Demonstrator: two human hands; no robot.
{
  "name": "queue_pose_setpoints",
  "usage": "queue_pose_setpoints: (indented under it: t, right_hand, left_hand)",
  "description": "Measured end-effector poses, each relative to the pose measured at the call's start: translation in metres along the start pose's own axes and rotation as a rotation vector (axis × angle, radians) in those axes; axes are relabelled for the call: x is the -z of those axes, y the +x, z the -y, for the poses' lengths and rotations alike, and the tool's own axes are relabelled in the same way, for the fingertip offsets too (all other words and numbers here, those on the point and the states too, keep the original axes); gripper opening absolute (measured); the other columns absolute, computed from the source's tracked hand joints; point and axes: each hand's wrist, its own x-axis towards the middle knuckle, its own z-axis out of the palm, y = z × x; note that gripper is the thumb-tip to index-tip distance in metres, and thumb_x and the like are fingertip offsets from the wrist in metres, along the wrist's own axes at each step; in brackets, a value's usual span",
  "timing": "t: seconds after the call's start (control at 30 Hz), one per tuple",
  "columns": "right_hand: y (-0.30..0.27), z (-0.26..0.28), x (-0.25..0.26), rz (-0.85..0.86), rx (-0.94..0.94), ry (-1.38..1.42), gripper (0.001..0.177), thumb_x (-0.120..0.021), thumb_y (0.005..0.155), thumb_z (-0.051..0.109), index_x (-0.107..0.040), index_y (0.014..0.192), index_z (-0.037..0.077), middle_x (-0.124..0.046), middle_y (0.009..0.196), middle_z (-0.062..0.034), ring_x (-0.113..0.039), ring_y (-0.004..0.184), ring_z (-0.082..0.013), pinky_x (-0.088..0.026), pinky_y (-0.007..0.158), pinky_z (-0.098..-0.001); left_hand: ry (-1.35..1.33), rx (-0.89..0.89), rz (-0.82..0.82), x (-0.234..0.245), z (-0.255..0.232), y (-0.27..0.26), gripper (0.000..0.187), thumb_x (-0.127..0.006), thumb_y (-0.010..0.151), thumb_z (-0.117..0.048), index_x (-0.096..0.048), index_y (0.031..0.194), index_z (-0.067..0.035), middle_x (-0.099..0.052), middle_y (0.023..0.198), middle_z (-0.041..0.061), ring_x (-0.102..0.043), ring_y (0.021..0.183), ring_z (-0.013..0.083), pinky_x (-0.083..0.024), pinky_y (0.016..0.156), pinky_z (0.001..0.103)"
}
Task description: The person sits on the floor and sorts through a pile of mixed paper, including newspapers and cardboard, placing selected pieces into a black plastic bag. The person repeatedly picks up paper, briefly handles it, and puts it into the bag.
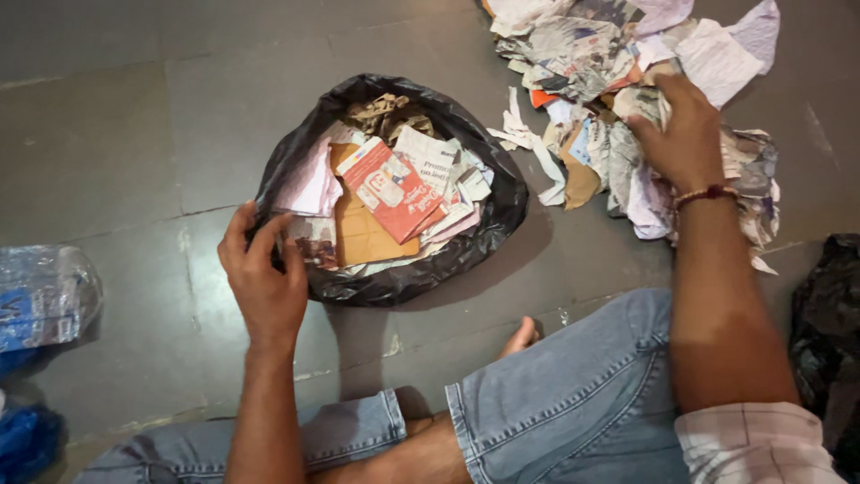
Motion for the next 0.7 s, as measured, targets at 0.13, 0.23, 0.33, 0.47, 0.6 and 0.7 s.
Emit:
queue_pose_setpoints:
  t: [0.13, 0.23, 0.33, 0.47, 0.6, 0.7]
  right_hand:
    - [-0.022, -0.09, -0.008, -0.058, -0.068, -0.169, 0.075, -0.088, 0.084, 0.032, -0.059, 0.142, -0.006, -0.061, 0.138, -0.0294, -0.057, 0.127, -0.0457, -0.044, 0.11, -0.0501]
    - [-0.033, -0.128, -0.025, -0.056, -0.075, -0.255, 0.087, -0.091, 0.077, 0.041, -0.057, 0.14, -0.008, -0.058, 0.133, -0.0335, -0.056, 0.121, -0.0488, -0.045, 0.103, -0.0518]
    - [-0.036, -0.144, -0.041, 0.086, -0.216, -0.31, 0.086, -0.088, 0.077, 0.044, -0.056, 0.14, -0.004, -0.058, 0.127, -0.0333, -0.056, 0.115, -0.0497, -0.046, 0.094, -0.0543]
    - [-0.038, -0.152, -0.046, 0.131, -0.309, -0.294, 0.051, -0.076, 0.09, 0.032, -0.067, 0.127, -0.001, -0.067, 0.13, -0.0257, -0.063, 0.121, -0.0433, -0.05, 0.105, -0.0479]
    - [-0.036, -0.148, -0.043, 0.074, -0.346, -0.22, 0.051, -0.078, 0.09, 0.035, -0.069, 0.125, -0.001, -0.068, 0.124, -0.0266, -0.065, 0.114, -0.043, -0.05, 0.1, -0.0464]
    - [-0.035, -0.141, -0.038, 0.077, -0.321, -0.197, 0.056, -0.082, 0.083, 0.035, -0.067, 0.121, -0.003, -0.067, 0.12, -0.0275, -0.064, 0.108, -0.0439, -0.05, 0.095, -0.0463]
  left_hand:
    - [0.013, -0.034, -0.008, -0.003, 0.003, 0.0, 0.031, -0.071, 0.092, 0.003, -0.073, 0.123, -0.004, -0.053, 0.148, 0.019, -0.05, 0.131, 0.0377, -0.046, 0.111, 0.046]
    - [-0.001, -0.046, -0.01, -0.004, 0.002, -0.002, 0.029, -0.071, 0.095, 0.003, -0.073, 0.123, -0.004, -0.054, 0.149, 0.018, -0.052, 0.133, 0.0364, -0.047, 0.113, 0.045]
    - [0.001, -0.037, 0.005, -0.003, 0.002, -0.003, 0.029, -0.071, 0.095, 0.002, -0.073, 0.124, -0.004, -0.054, 0.149, 0.018, -0.052, 0.132, 0.0361, -0.047, 0.112, 0.045]
    - [-0.002, -0.03, 0.009, -0.003, 0.001, -0.003, 0.029, -0.072, 0.095, 0.002, -0.073, 0.124, -0.004, -0.054, 0.15, 0.018, -0.052, 0.132, 0.0354, -0.048, 0.111, 0.044]
    - [0.009, -0.039, 0.015, -0.004, 0.003, -0.003, 0.03, -0.071, 0.095, 0.002, -0.073, 0.124, -0.003, -0.053, 0.15, 0.018, -0.052, 0.132, 0.0348, -0.048, 0.111, 0.044]
    - [0.002, -0.041, 0.011, -0.003, 0.003, -0.003, 0.03, -0.072, 0.096, 0.002, -0.073, 0.125, -0.003, -0.053, 0.15, 0.018, -0.052, 0.132, 0.0346, -0.048, 0.111, 0.044]
